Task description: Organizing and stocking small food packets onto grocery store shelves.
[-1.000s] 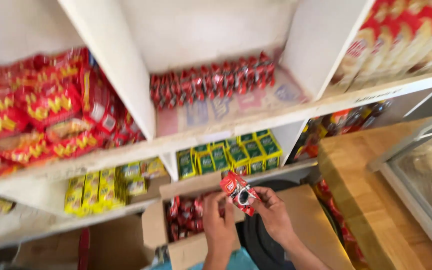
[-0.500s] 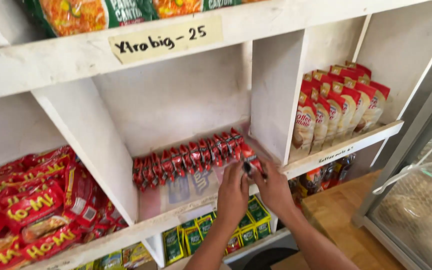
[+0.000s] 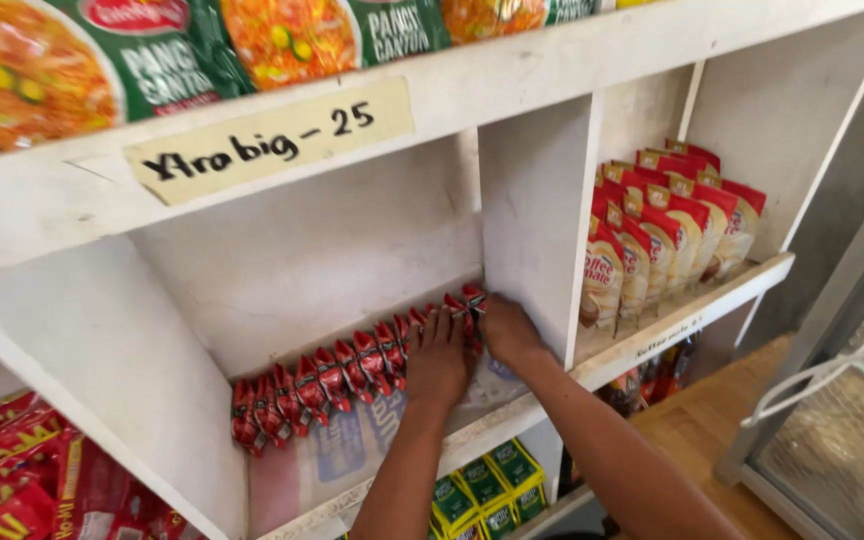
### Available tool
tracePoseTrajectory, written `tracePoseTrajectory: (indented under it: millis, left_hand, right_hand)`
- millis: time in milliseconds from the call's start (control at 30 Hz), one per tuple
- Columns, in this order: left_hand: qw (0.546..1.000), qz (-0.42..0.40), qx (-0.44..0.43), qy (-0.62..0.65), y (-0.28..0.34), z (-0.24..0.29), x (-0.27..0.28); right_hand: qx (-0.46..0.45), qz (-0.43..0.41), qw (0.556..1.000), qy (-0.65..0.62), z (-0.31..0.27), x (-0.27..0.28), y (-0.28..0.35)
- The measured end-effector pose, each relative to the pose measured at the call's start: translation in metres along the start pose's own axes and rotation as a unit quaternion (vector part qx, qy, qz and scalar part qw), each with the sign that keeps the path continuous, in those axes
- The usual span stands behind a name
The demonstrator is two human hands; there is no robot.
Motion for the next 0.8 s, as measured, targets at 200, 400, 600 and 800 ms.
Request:
tracePoseTrajectory:
  millis: [200, 400, 600, 800]
  left_hand:
    - [0.999, -0.031, 0.008, -0.003, 0.004, 0.004, 0.001]
    - [0.999, -0.019, 0.025, -0.013, -0.001, 0.005, -0.006]
    - [0.999, -0.007, 0.042, 0.002, -0.002, -0.001, -0.003]
    - [0.999, 0.0, 0.042, -0.006, -0.002, -0.002, -0.001]
  right_hand:
    - [0.032, -0.035, 0.997, -0.061, -0.063, 0.022, 0.038]
    - [0.043, -0.06, 0.994, -0.079, -0.047, 0.01, 0.032]
    - [0.01, -0.077, 0.994, -0.071, -0.037, 0.001, 0.028]
    - [-0.031, -0.07, 0.992, -0.097, -0.03, -0.001, 0.029]
Point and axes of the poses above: each hand's wrist, its own y-axis away from the middle knuckle, its own x-axis out of the back of the hand, z = x × y, the point moved 10 cm from there along -y, towards the middle knuckle, and after that the axes turned 14 degrees about -y, right-handed, at the moved point
